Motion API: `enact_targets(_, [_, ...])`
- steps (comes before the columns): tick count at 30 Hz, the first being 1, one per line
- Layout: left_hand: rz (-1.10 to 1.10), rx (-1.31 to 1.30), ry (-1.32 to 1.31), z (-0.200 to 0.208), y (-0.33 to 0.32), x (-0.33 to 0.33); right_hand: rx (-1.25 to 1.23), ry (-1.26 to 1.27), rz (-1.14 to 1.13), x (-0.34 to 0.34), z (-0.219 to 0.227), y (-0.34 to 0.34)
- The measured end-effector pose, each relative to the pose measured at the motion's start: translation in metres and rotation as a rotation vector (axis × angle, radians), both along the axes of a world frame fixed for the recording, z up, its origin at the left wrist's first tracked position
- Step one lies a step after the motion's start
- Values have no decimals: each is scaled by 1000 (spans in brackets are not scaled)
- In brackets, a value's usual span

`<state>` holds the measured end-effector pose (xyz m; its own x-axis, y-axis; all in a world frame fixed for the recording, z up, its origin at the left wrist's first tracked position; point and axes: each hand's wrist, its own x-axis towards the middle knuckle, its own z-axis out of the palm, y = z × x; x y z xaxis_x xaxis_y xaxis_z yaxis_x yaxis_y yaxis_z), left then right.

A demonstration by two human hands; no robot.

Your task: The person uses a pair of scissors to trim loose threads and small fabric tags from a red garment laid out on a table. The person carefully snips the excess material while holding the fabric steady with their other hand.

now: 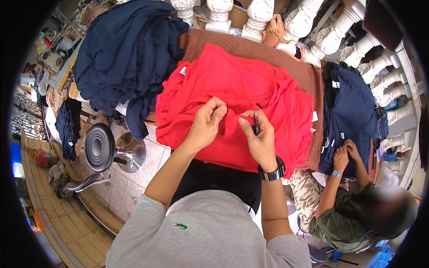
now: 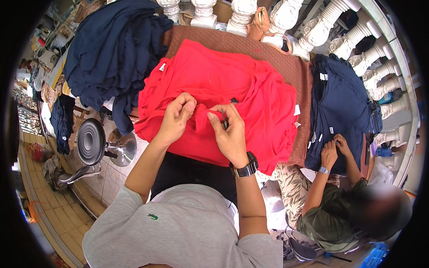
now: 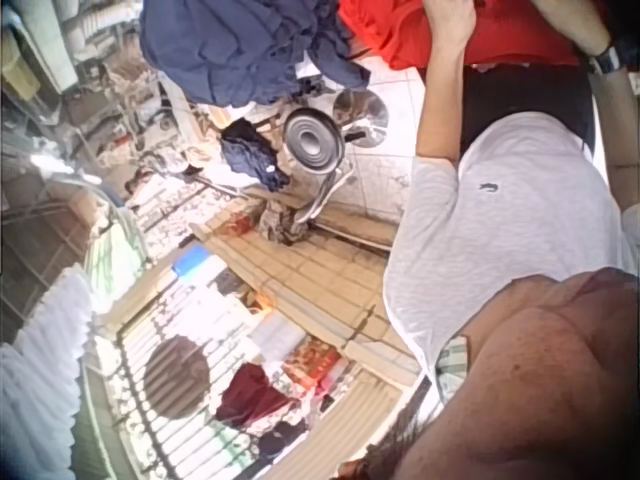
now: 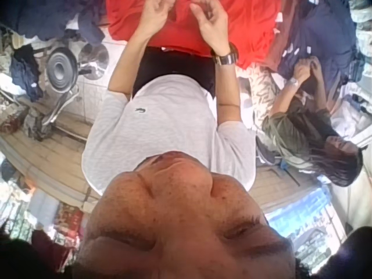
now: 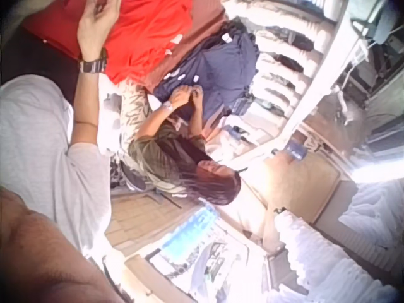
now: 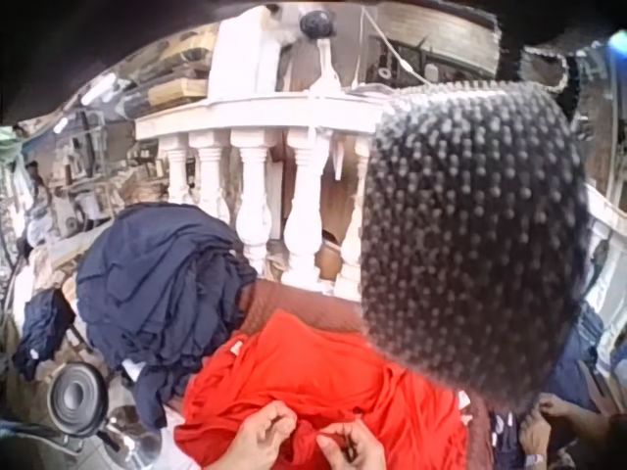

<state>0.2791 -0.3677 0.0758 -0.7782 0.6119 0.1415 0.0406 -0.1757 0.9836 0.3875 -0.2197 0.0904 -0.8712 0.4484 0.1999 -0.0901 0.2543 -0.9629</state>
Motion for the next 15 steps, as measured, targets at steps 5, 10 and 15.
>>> enact_targets(5, [126,-124,157,17,-1,1,-16,-20,-12,2,-2,0])
enact_targets(10, [34,-267,273,24,-2,5,16,-26,-1,2,1,-2])
enact_targets(15, [103,-12,224,-1,6,3,43,-17,23,1,1,-2])
